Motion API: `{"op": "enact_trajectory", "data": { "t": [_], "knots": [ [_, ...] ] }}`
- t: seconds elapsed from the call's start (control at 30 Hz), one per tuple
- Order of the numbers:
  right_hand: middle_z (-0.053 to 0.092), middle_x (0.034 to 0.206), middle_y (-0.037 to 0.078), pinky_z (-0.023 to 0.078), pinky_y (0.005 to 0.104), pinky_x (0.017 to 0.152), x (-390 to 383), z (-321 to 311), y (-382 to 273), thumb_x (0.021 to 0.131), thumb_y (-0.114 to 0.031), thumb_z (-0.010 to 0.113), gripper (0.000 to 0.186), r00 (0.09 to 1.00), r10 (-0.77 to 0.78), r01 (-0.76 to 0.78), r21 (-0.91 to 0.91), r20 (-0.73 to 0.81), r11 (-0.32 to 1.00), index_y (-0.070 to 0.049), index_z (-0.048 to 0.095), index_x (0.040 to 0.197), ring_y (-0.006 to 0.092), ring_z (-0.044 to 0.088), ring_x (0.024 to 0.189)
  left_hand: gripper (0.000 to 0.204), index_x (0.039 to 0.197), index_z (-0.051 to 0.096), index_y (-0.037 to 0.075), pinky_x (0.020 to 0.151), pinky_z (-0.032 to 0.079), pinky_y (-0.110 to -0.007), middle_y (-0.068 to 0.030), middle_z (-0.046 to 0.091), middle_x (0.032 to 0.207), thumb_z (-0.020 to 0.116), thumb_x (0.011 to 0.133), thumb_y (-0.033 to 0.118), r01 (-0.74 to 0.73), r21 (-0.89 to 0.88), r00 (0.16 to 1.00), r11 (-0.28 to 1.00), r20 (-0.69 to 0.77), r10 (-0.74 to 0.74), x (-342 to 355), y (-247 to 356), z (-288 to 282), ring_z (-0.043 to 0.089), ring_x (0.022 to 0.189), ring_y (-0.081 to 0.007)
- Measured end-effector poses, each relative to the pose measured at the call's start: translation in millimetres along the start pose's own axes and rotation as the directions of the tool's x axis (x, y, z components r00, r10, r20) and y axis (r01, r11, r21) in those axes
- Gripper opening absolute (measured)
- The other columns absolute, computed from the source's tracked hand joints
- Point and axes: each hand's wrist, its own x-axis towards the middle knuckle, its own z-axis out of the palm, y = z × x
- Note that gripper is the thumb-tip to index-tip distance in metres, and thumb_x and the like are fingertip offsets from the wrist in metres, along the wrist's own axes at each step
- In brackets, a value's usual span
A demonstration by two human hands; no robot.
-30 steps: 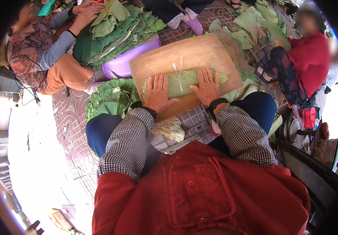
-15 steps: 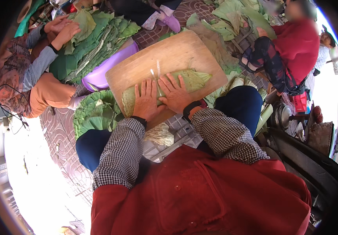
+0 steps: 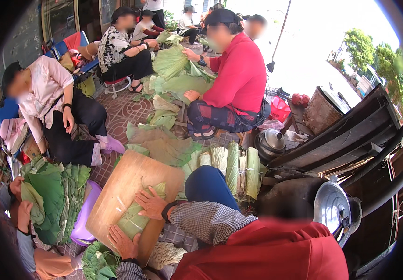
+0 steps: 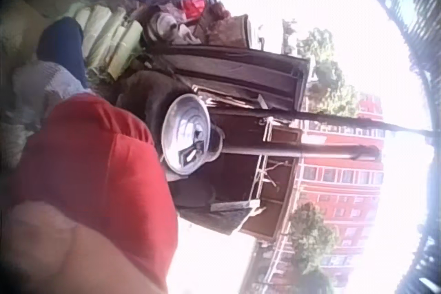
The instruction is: Wrapping and tying bundles of large green leaves.
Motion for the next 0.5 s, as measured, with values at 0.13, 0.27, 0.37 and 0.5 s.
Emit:
{"op": "enact_trajectory", "data": {
  "t": [0.13,0.27,0.37,0.5],
  "knots": [
    [0.024,0.162,0.011,0.001,0.0541,0.122,-3.9,1.7,2.3,0.098,-0.052,0.046,0.077,1.0,0.005,-0.005,-0.003,-0.005,1.0,-0.004,0.025,0.154,0.0281,0.014,0.152,0.113,0.149,0.019,-0.013,0.12,0.009,-0.058,-0.0292,0.021,0.157,0.06,0.08,0.067,-0.016,0.022,1.0,1.0,-0.007,0.016,2.4,0.5,0.9,0.015,0.148,-0.0438],
    [0.024,0.162,0.011,0.001,0.0542,0.122,-1.6,0.7,1.9,0.097,-0.051,0.046,0.077,1.0,0.004,-0.004,0.011,-0.01,1.0,-0.004,0.026,0.154,0.0281,0.014,0.152,0.114,0.149,0.019,-0.012,0.12,0.009,-0.057,-0.029,0.021,0.157,0.062,0.078,0.066,0.013,-0.009,1.0,1.0,0.024,-0.012,6.0,0.9,-1.5,0.016,0.148,-0.0437],
    [0.026,0.161,0.009,0.005,0.0542,0.122,-2.3,4.7,2.1,0.096,-0.051,0.049,0.078,0.998,0.026,-0.027,-0.021,-0.05,0.999,-0.006,0.025,0.154,0.0266,0.018,0.151,0.114,0.149,0.02,-0.011,0.12,0.009,-0.057,-0.0289,0.022,0.157,0.065,0.077,0.064,0.007,0.001,1.0,1.0,-0.008,-0.007,4.9,-0.1,4.8,0.017,0.148,-0.0436],
    [0.026,0.161,0.009,0.005,0.0547,0.122,-9.8,0.0,-6.9,0.094,-0.051,0.052,0.079,0.996,0.066,-0.067,-0.014,-0.066,0.998,-0.007,0.026,0.154,0.0277,0.017,0.151,0.113,0.149,0.021,-0.011,0.12,0.009,-0.058,-0.0295,0.024,0.156,0.069,0.076,0.061,0.064,-0.058,0.998,0.996,0.025,-0.063,5.6,2.2,6.3,0.018,0.147,-0.0429]
  ]
}}
